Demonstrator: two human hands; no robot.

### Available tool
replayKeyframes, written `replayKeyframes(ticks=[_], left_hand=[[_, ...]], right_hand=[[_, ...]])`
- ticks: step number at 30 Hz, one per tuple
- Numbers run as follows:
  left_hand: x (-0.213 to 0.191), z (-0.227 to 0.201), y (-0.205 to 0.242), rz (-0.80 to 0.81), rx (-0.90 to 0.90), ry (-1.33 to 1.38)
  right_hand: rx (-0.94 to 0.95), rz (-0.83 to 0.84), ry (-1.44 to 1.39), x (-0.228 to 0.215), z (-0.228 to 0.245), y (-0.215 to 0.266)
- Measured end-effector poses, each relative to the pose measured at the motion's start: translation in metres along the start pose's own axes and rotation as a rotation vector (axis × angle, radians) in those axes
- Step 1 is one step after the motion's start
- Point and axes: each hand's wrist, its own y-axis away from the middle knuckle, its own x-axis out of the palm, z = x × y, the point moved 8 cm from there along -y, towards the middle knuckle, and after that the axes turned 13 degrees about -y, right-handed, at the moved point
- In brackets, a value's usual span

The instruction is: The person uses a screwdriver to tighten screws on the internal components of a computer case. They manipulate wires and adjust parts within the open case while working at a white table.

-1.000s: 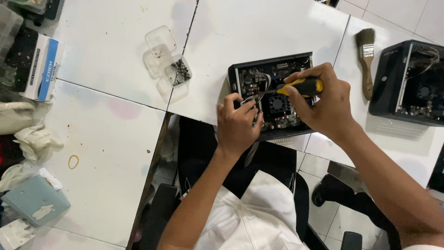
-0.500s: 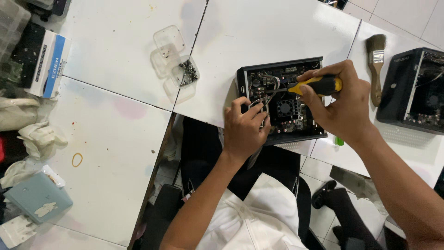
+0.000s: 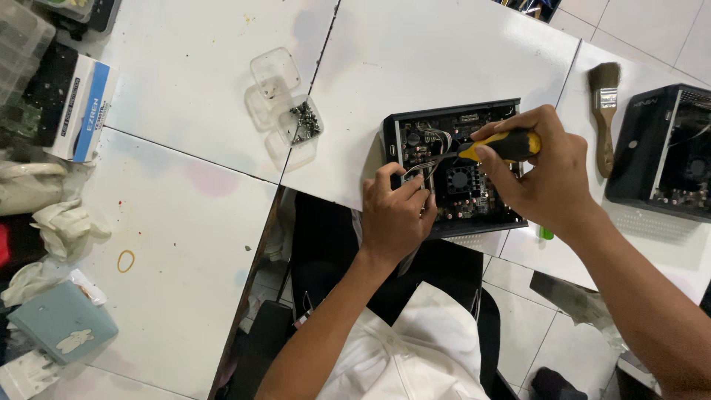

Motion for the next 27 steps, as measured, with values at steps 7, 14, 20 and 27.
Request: replayKeyframes(ticks=[7,14,20,27], left_hand=[[-0.001,0.0,0.001,0.015,-0.005,-0.002],[-0.016,0.007,-0.005,-0.123,-0.032,0.126],[0.001,0.032,-0.013,-0.115,-0.135,0.326],[0.019,0.036,-0.023,-0.103,-0.123,0.407]], right_hand=[[-0.044,0.008,-0.03,-0.007,0.007,-0.003],[-0.037,-0.029,-0.097,-0.019,0.024,-0.003],[-0.021,-0.042,-0.163,-0.033,0.046,-0.002],[-0.059,-0.032,-0.194,-0.041,0.054,-0.001]])
